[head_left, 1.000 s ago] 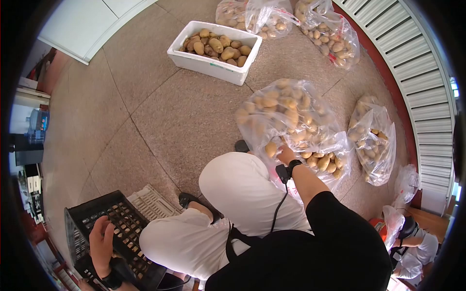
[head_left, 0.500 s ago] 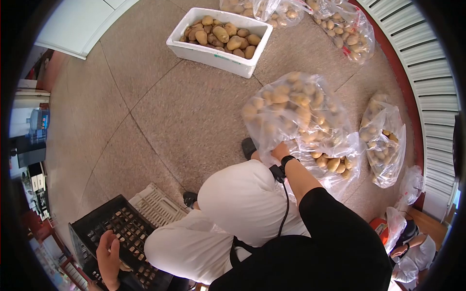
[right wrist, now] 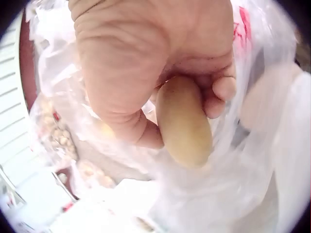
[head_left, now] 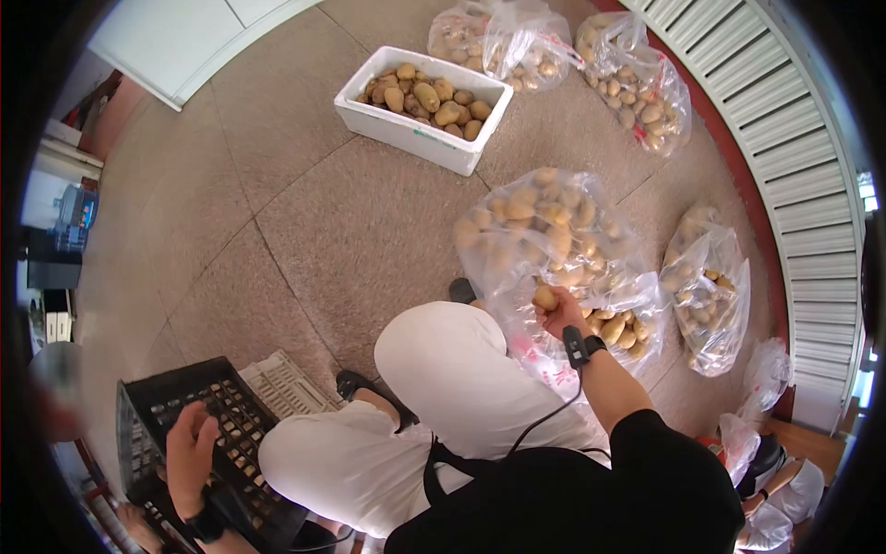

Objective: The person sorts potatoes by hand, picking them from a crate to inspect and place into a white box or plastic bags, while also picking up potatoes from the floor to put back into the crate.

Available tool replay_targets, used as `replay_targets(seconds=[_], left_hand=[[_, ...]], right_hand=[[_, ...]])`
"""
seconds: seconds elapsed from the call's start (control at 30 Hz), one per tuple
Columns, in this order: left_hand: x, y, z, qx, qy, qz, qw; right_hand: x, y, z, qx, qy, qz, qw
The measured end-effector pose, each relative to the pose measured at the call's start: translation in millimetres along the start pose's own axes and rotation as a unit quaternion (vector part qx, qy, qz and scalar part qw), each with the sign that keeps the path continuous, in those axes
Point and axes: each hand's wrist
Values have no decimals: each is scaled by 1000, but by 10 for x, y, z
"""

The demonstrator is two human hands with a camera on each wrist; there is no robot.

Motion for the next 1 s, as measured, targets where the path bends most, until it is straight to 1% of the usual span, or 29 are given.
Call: replay_targets(seconds=[0.03, 0.07, 0.1, 0.13, 0.17, 0.23, 0.27, 0.3, 0.33, 0.37, 0.43, 0.47, 0.5, 0.57, 0.6, 0.63, 0.7, 0.73, 0.8, 0.83, 0.9, 0.93, 1.0], left_hand=[[-23, -22, 5, 0, 7, -1, 1000], [-4, 74, -17, 6, -16, -36, 999], [-28, 21, 12, -2, 4, -13, 1000], [-24, 43, 8, 2, -8, -33, 999], [-14, 83, -9, 8, -22, -51, 998], [-5, 113, -6, 6, -27, -87, 996], [-16, 131, -7, -3, -42, -106, 994], [-23, 140, -7, -9, -57, -123, 991], [-23, 140, 15, 1, -60, -124, 990], [-17, 146, 34, 11, -64, -124, 990], [43, 227, 10, 26, -117, -147, 982], [8, 173, 58, 28, -114, -140, 983], [-29, 110, 84, 31, -109, -133, 985], [-4, 129, 9, -43, -152, -197, 967], [5, 112, -20, -53, -147, -219, 963], [19, 95, -51, -64, -140, -241, 958], [84, 89, -131, -50, -136, -309, 940], [72, 69, -126, -49, -143, -297, 943], [29, 25, -108, -48, -72, -255, 963], [5, 13, -95, -48, -69, -247, 965], [-28, -44, -50, -50, -48, -255, 965], [-41, -68, -33, -51, -47, -254, 965], [-62, -106, -37, -45, -27, -227, 973]], right_hand=[[-113, 123, -219, -10, 8, 5, 1000], [-234, 245, -451, 39, 55, 20, 998], [-347, 344, -722, 88, 102, 32, 990], [-372, 407, -922, 98, 128, 47, 986], [-394, 468, -1149, 88, 140, 43, 985], [-457, 527, -1691, 40, 227, 88, 969], [-519, 525, -1990, 34, 245, 75, 966], [-614, 507, -2308, 29, 276, 78, 958], [-706, 454, -2600, 26, 307, 80, 948], [-780, 371, -2861, 23, 326, 63, 943], [-912, 165, -3356, -77, 422, 80, 900], [-981, 35, -3588, -106, 444, 54, 888], [-1021, -126, -3755, -107, 461, 38, 880], [-1101, -455, -4027, -209, 464, 22, 861], [-1141, -624, -4127, -240, 470, 8, 849], [-1160, -781, -4194, -241, 485, -4, 841], [-1157, -1066, -4253, -268, 537, -92, 795], [-1161, -1185, -4241, -268, 545, -100, 788], [-1169, -1370, -4208, -304, 492, -176, 796], [-1171, -1433, -4210, -303, 492, -184, 795], [-1201, -1493, -4221, -315, 465, -235, 793], [-1209, -1502, -4243, -315, 465, -236, 793], [-1221, -1508, -4278, -266, 460, -273, 802]])
Point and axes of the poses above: each hand's wrist, its own x-axis towards the middle knuckle, its own z-axis out of the back of the hand, y = z × x, and after that the axes turned 12 degrees about z, right-handed
